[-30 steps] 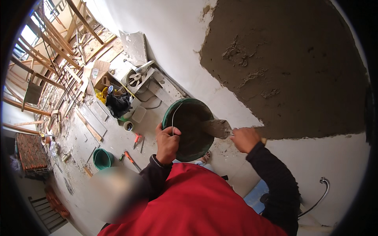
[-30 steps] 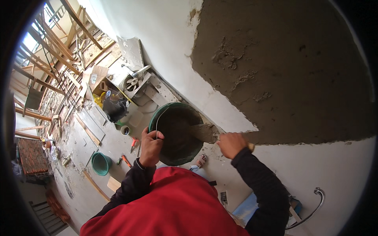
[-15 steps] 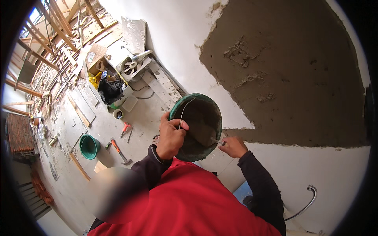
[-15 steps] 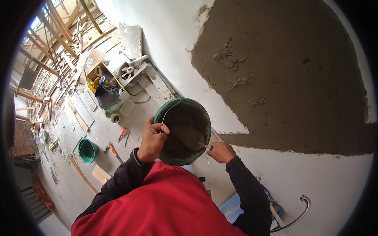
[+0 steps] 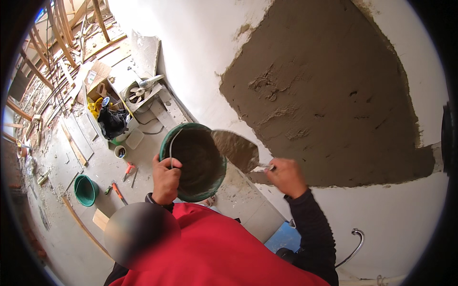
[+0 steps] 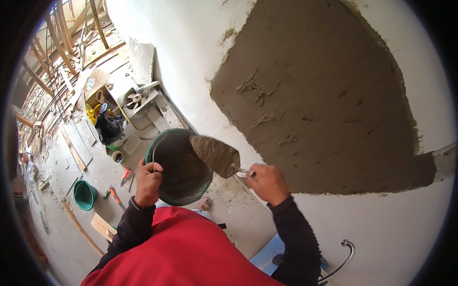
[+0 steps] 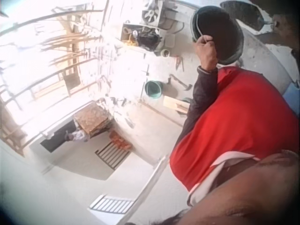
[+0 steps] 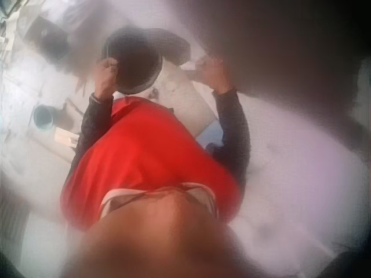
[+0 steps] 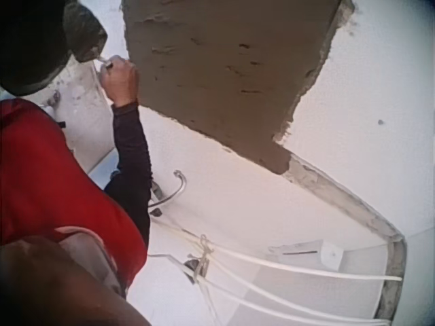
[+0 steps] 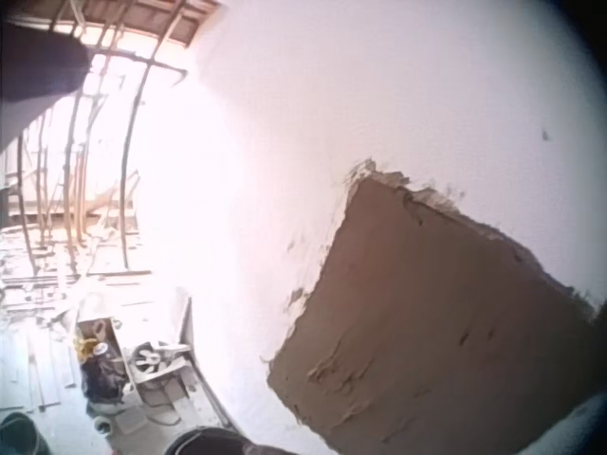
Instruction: The person stirs cement in a bucket using a trowel and then applies the cement to a section of the wall by hand, smoothing it across the surface.
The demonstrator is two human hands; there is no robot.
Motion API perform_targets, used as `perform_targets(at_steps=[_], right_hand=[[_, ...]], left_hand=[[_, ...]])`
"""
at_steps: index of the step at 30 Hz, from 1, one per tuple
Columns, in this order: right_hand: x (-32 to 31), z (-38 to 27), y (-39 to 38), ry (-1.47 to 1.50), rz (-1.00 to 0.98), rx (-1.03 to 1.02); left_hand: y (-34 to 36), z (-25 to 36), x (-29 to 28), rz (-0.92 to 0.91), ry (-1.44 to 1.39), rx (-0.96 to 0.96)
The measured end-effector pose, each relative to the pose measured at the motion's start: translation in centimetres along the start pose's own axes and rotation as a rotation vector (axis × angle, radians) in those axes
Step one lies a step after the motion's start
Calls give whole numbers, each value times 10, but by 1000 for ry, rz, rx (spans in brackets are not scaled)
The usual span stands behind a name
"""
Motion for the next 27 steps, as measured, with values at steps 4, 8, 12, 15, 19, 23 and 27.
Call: perform_targets(at_steps=[4,8,12,15,19,23,27], right_hand=[[-71,-7,43,228,-126,109],[-109,37,86,501,-208,489],[-178,47,96,446,58,523],[-211,40,83,404,213,370],[-164,16,69,680,221,378],[-101,54,94,-172,309,127],[-67,77,106,-239,403,305]], left_hand=[[8,-21,-28,38,78,14],[16,-80,-53,113,-158,-163],[15,-125,-92,226,-218,-176],[6,-127,-118,356,-321,-159],[-1,-165,-154,435,-366,-192],[3,-189,-170,492,-364,-176],[6,-204,-177,517,-418,-148]])
Point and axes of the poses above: each hand's wrist, its own y-axis towards the middle knuckle, its own x-axis out of the palm, z = x × y, the point moved 8 cm from there along y, towards the middle knuckle, and after that the axes turned 12 degrees about y, right-handed, at the moved point
